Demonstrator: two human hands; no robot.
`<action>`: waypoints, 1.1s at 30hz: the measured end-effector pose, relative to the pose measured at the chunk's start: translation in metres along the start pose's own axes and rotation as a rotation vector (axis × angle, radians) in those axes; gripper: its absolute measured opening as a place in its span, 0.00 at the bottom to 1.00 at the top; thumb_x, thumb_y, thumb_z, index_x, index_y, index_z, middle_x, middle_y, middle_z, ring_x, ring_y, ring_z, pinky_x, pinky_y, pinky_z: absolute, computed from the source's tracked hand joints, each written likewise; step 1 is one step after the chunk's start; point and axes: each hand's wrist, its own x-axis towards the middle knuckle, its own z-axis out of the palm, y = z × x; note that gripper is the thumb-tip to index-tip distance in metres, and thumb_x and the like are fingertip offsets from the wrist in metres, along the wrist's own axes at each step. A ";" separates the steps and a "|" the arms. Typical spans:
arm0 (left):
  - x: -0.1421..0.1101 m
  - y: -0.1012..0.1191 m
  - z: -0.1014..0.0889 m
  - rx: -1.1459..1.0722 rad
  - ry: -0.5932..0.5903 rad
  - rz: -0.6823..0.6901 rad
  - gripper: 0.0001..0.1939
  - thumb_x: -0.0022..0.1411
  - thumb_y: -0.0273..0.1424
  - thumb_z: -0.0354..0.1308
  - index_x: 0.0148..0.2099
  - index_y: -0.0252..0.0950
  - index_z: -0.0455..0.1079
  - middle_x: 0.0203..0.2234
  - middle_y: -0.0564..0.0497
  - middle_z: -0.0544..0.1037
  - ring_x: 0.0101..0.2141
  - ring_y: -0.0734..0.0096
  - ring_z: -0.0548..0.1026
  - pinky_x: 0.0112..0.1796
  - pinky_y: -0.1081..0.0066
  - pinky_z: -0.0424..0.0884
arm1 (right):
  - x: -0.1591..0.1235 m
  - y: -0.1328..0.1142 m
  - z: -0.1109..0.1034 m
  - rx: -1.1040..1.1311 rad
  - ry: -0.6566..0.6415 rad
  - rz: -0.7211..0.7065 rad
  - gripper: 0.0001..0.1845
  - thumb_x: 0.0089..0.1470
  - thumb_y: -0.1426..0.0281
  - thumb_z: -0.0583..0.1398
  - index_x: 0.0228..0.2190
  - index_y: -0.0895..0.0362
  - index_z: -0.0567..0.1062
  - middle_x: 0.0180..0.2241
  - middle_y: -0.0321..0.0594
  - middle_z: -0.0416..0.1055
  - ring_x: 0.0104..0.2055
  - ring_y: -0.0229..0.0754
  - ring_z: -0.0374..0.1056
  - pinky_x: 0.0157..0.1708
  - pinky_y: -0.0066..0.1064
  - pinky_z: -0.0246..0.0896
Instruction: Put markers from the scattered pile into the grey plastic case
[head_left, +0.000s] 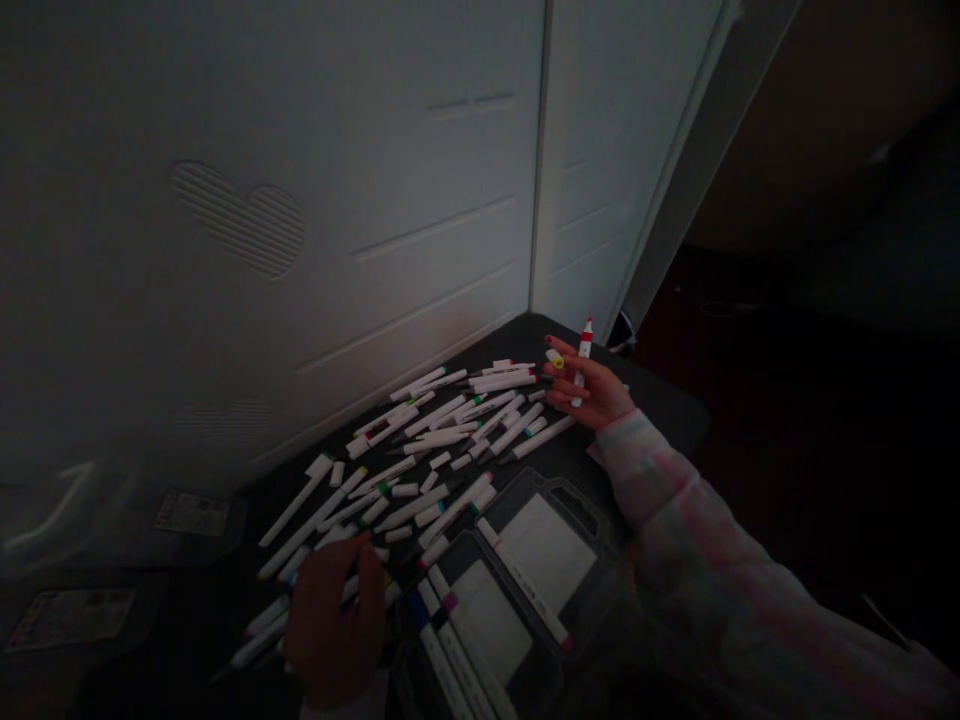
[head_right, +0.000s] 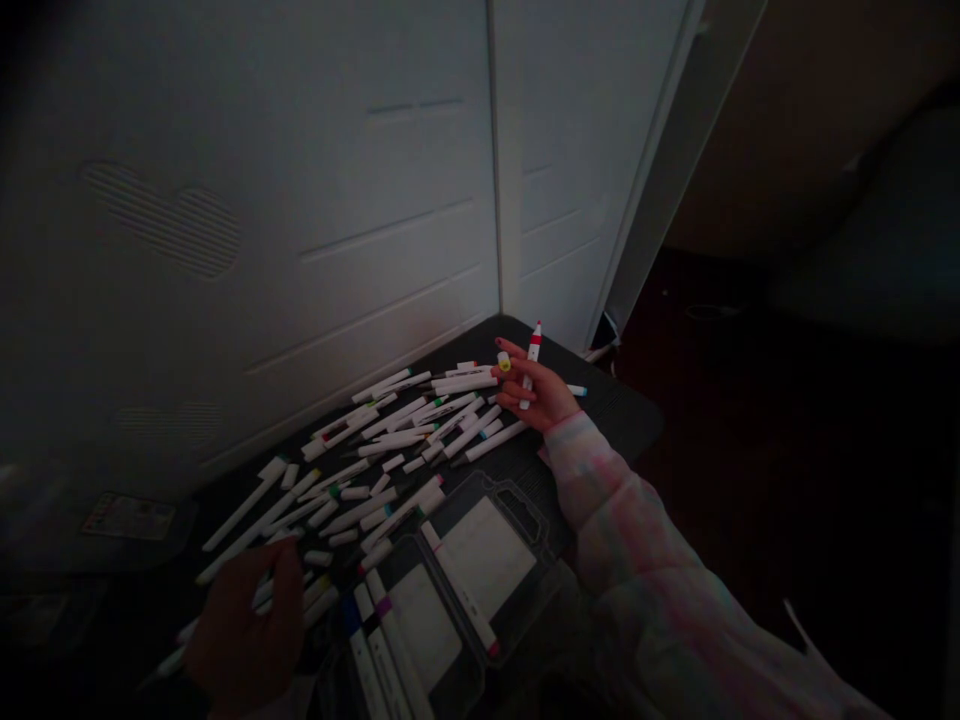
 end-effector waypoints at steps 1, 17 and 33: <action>0.000 0.000 0.000 -0.003 -0.003 -0.010 0.02 0.56 0.22 0.51 0.33 0.32 0.65 0.24 0.49 0.70 0.27 0.73 0.69 0.31 0.73 0.65 | 0.001 0.001 0.000 -0.023 0.014 -0.007 0.15 0.46 0.74 0.53 0.38 0.52 0.70 0.23 0.30 0.71 0.12 0.26 0.33 0.15 0.21 0.42; -0.002 -0.001 0.001 -0.003 0.001 -0.024 0.03 0.55 0.22 0.53 0.34 0.33 0.66 0.25 0.49 0.72 0.27 0.73 0.70 0.31 0.73 0.66 | 0.011 0.008 -0.006 -0.579 0.359 -0.187 0.18 0.41 0.64 0.52 0.38 0.51 0.62 0.22 0.28 0.63 0.13 0.29 0.41 0.16 0.25 0.44; 0.000 0.002 -0.001 -0.002 0.017 -0.043 0.04 0.55 0.21 0.53 0.34 0.33 0.65 0.24 0.50 0.71 0.27 0.75 0.70 0.29 0.75 0.65 | 0.013 0.013 -0.024 -1.720 0.457 -0.063 0.11 0.45 0.71 0.53 0.31 0.56 0.74 0.32 0.44 0.71 0.36 0.45 0.65 0.34 0.31 0.54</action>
